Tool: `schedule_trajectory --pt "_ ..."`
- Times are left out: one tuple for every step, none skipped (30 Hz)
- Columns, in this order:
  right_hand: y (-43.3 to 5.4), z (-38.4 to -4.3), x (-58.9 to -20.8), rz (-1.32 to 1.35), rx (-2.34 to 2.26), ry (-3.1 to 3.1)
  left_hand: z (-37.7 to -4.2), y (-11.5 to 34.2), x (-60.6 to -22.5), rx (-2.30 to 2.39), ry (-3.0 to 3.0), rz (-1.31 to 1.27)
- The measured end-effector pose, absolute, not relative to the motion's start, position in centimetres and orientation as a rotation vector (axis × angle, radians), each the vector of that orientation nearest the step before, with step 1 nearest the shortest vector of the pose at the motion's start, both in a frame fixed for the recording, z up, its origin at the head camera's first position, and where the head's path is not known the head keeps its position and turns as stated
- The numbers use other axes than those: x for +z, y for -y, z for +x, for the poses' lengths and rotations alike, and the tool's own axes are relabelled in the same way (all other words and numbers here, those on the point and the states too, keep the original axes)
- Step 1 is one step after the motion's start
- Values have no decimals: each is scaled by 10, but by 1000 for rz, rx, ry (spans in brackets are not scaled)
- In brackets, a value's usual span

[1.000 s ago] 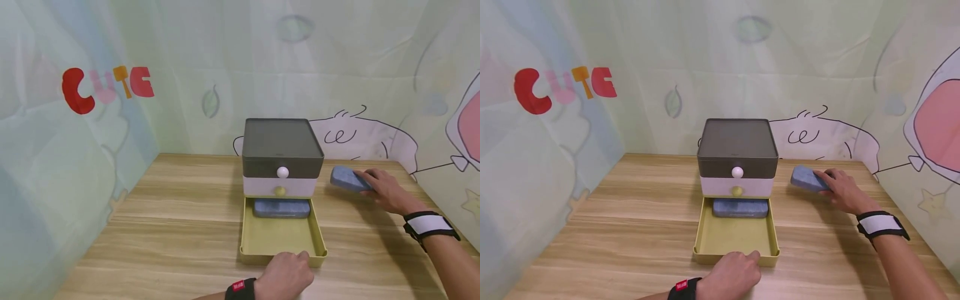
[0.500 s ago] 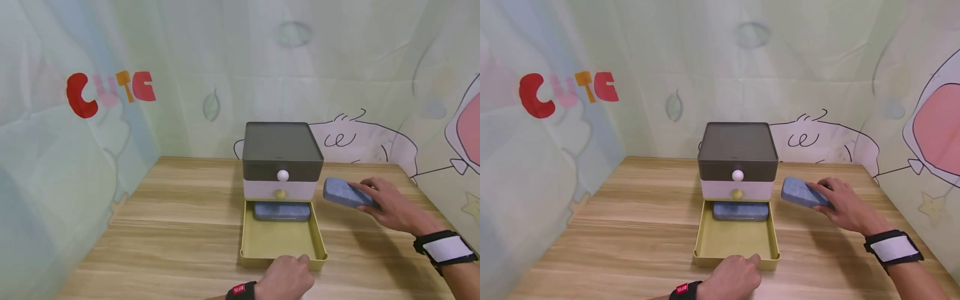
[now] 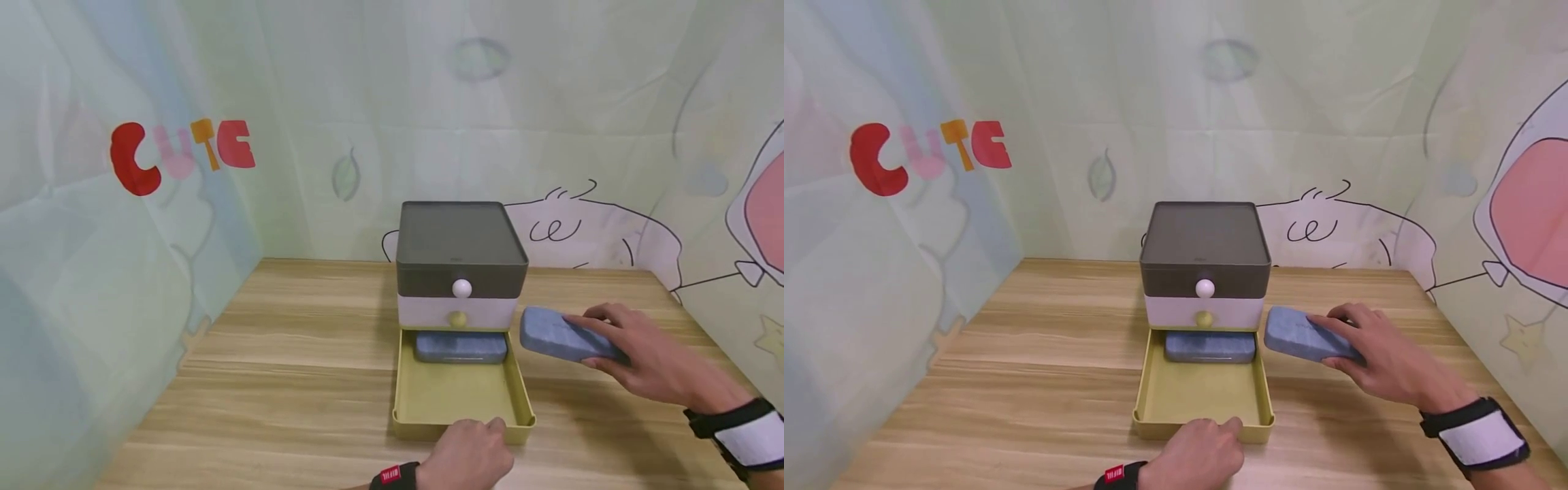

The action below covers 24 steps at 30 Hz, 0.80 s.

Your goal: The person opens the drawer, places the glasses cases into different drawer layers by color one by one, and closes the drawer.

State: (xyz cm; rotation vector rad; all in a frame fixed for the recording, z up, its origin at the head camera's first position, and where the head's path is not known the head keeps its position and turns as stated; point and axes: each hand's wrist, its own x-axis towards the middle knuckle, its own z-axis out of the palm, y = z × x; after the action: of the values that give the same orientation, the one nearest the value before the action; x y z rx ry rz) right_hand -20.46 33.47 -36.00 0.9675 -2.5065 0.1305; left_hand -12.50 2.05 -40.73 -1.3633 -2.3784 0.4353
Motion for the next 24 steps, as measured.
schedule_trajectory --pt "-333 -202 -359 973 128 2501 -125 -21 -407 431 2385 -1365" --pt "-331 -200 -358 982 128 2496 -125 -21 -407 432 2385 -1363" --pt "-329 -199 -357 991 130 2492 -124 -21 -408 437 2379 -1358" --pt "-326 -197 -356 995 130 2494 -124 -20 -408 441 2372 -1354" --pt "-323 -195 -355 1002 132 2493 -124 -20 -408 444 2368 -1352" --pt "-320 -194 -354 1009 127 2491 -124 -20 -409 448 2364 -1350" --pt "-317 -193 -353 1016 122 2493 -124 -20 -409 454 2358 -1346" --pt "-314 -192 -353 1028 118 2492 -123 -20 -410 459 2351 -1341" --pt "-311 -191 -352 1037 115 2490 -123 -20 -410 462 2346 -1338" --pt "-307 -190 -352 1050 112 2485 -123 -20 -410 461 2341 -1335" --pt "-303 -190 -352 1072 115 2468 -123 -20 -411 465 2333 -1327" --pt "-300 -190 -352 1091 118 2457 -123 -20 -411 469 2327 -1320" --pt "-295 -189 -352 1114 130 2441 -122 -20 -412 474 2324 -1314" --pt "-291 -189 -352 1133 139 2426 -122 -20 -412 475 2322 -1309" --pt "-287 -189 -353 1155 149 2411 -122 -19 -412 477 2324 -1306" --pt "-282 -190 -353 1173 158 2398 -122 -19 -411 475 2331 -1306" --pt "-278 -190 -354 1188 167 2389 -122 -19 -411 471 2342 -1307" --pt "-273 -190 -354 1199 176 2386 -122 -20 -410 468 2354 -1311" --pt "-269 -191 -355 1211 183 2378 -122 -20 -410 460 2365 -1315" --pt "-265 -192 -355 1219 180 2377 -123 -20 -409 453 2374 -1319" --pt "-261 -193 -356 1230 186 2374 -123 -20 -409 447 2385 -1324" --pt "-258 -194 -356 1238 189 2373 -123 -20 -409 442 2392 -1328" --pt "-254 -195 -357 1246 191 2371 -123 -21 -408 441 2393 -1330" --pt "-251 -196 -357 1254 189 2370 -123 -21 -408 441 2392 -1335"
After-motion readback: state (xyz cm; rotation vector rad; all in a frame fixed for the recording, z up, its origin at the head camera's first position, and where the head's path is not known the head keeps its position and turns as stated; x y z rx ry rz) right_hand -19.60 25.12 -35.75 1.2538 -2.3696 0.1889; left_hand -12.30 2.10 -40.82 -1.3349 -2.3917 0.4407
